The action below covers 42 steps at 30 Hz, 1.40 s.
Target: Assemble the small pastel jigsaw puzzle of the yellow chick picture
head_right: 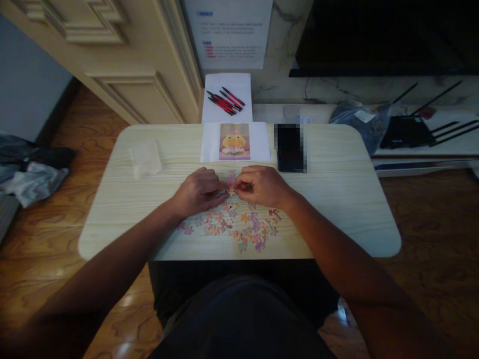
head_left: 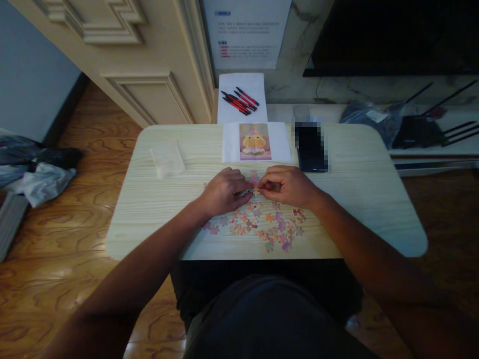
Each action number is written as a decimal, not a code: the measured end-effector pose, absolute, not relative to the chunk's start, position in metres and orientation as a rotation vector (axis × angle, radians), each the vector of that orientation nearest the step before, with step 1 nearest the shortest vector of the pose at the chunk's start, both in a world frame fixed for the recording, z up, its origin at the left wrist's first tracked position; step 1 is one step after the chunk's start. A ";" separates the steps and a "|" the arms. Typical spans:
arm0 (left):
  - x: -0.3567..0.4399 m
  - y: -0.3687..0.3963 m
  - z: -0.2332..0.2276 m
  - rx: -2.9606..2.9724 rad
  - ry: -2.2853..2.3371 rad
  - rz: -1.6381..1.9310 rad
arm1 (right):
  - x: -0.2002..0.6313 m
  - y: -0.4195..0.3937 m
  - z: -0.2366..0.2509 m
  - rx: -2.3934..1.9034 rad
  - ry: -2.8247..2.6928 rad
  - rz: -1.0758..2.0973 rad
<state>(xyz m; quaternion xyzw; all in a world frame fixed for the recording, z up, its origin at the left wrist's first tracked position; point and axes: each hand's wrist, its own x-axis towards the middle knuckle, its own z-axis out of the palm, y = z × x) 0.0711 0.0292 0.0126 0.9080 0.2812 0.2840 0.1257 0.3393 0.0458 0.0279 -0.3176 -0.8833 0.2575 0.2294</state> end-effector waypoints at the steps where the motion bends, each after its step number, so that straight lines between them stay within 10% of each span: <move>1: 0.071 0.029 0.012 2.647 0.819 0.843 | 0.340 0.046 0.028 -0.869 -2.416 0.715; 22: 0.073 0.028 0.022 2.289 0.645 1.098 | 0.336 0.044 0.020 -0.690 -1.705 1.759; 42: 0.072 0.030 0.017 2.350 0.715 1.079 | 0.364 0.044 0.052 -0.774 -2.540 1.533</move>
